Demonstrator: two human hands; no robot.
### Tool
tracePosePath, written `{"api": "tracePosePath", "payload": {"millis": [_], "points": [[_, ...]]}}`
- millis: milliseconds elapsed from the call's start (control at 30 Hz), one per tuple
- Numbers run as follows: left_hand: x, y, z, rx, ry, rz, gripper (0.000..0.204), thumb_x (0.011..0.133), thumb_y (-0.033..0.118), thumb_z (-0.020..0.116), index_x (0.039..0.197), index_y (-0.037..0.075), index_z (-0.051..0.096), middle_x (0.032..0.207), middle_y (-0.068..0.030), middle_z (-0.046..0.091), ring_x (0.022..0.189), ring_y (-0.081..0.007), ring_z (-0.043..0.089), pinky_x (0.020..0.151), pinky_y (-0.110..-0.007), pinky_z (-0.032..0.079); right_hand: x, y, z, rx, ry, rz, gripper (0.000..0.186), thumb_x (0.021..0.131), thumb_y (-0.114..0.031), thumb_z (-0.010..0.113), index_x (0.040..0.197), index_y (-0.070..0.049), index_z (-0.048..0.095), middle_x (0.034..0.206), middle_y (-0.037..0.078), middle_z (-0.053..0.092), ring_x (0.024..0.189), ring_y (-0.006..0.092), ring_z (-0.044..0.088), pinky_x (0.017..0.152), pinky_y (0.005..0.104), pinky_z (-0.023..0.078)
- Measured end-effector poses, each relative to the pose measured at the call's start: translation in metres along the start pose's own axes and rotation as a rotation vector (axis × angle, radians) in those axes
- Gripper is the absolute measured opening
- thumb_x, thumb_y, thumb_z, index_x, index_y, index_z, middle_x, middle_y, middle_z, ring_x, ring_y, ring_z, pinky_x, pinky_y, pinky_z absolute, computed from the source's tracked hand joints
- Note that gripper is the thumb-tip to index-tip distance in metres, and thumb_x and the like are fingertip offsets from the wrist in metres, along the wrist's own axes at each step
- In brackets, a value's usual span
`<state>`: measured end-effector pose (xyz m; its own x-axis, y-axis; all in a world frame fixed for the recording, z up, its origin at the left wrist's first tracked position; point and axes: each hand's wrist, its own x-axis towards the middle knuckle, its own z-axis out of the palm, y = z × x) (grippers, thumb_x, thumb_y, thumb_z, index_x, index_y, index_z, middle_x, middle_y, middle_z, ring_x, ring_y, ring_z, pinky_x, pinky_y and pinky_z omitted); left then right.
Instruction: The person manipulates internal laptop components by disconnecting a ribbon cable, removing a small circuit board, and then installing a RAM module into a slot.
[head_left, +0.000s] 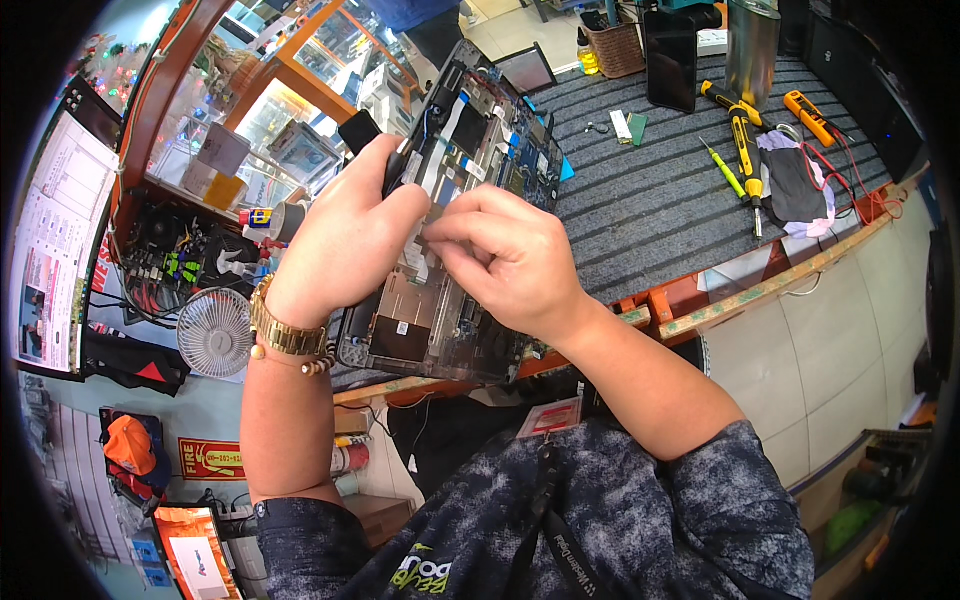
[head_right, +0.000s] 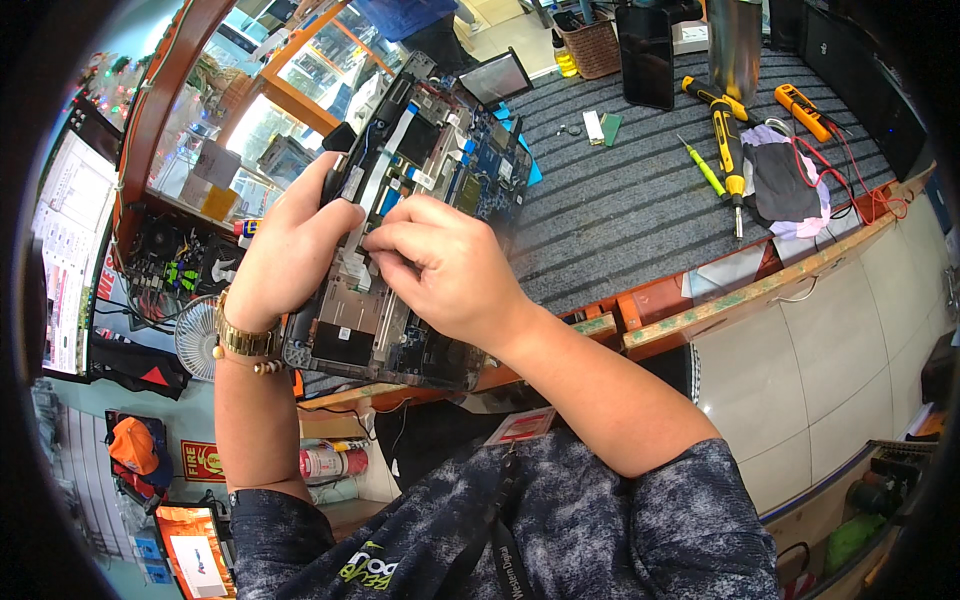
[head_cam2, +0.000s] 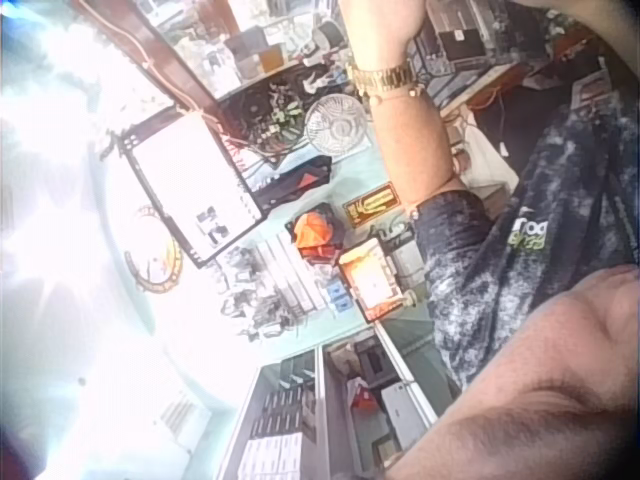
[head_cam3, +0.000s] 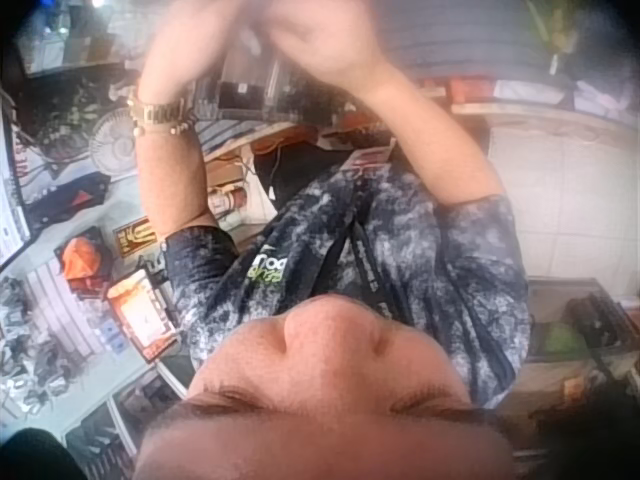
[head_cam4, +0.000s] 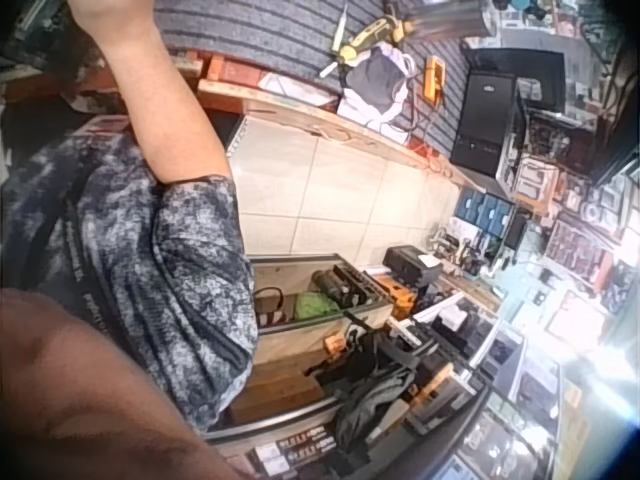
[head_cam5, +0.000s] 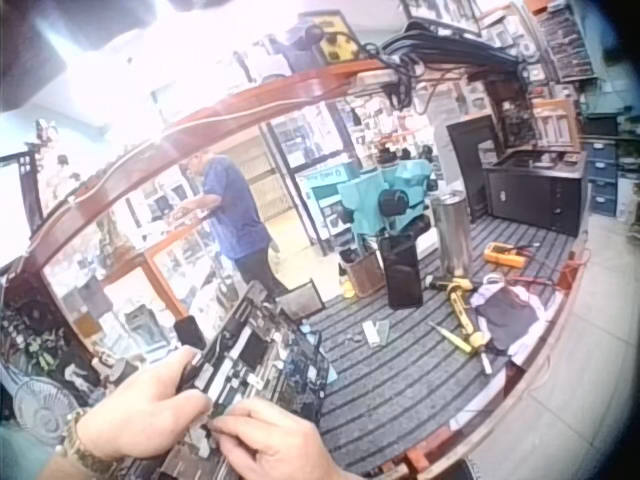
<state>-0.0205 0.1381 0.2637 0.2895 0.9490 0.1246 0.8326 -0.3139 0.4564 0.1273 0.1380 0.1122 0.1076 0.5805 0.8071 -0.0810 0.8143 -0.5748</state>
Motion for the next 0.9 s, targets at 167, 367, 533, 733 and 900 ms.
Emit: {"api": "tracePosePath", "payload": {"millis": [167,367,533,733,900], "points": [[0.0011,-0.0003,-0.0011,-0.001,-0.022,-0.017,0.049,0.098,0.022,0.060,0.139,-0.005,0.059,0.117,-0.0326,0.072,0.112,-0.0475,0.070,0.099,-0.049,0.054,0.0000,-0.0025,-0.0008,0.013,0.006,0.047,0.016,0.089,0.005,0.083,0.103,0.000,0.077,0.092,0.006,0.071,0.062,0.0083,0.056,0.057,0.0274,0.046],[0.0008,0.0001,-0.0008,0.014,-0.010,-0.022,0.050,0.097,0.022,0.060,0.140,-0.005,0.059,0.117,-0.0327,0.072,0.113,-0.0474,0.070,0.099,-0.049,0.055,-0.0005,-0.0072,0.0002,0.031,0.028,0.152,0.021,0.088,0.002,0.086,0.103,-0.004,0.073,0.078,0.003,0.061,0.058,0.0074,0.051,0.054,0.0277,0.041],[0.0009,-0.0002,-0.0016,0.020,-0.021,-0.021,0.050,0.097,0.022,0.060,0.140,-0.005,0.059,0.118,-0.0328,0.072,0.113,-0.0473,0.070,0.100,-0.049,0.054,0.0003,-0.0064,0.0022,0.006,0.043,0.121,0.019,0.089,0.002,0.086,0.099,-0.004,0.072,0.077,0.002,0.060,0.058,0.0073,0.051,0.055,0.0276,0.041],[0.0007,0.0014,-0.0021,0.025,-0.025,-0.016,0.051,0.097,0.022,0.061,0.140,-0.005,0.058,0.118,-0.0328,0.072,0.114,-0.0474,0.070,0.100,-0.048,0.054,-0.0004,-0.0042,0.0025,0.009,0.037,0.126,0.016,0.089,0.002,0.085,0.097,-0.003,0.072,0.081,0.004,0.067,0.061,0.0078,0.055,0.056,0.0273,0.045],[-0.0022,0.0036,-0.0022,0.023,-0.023,-0.033,0.058,0.095,0.024,0.063,0.144,-0.007,0.055,0.118,-0.0330,0.072,0.114,-0.0451,0.071,0.099,-0.047,0.055,-0.0021,0.0000,0.0018,0.001,0.036,0.080,0.015,0.090,0.002,0.084,0.100,-0.002,0.074,0.085,0.005,0.072,0.063,0.0085,0.060,0.057,0.0269,0.048]]}}
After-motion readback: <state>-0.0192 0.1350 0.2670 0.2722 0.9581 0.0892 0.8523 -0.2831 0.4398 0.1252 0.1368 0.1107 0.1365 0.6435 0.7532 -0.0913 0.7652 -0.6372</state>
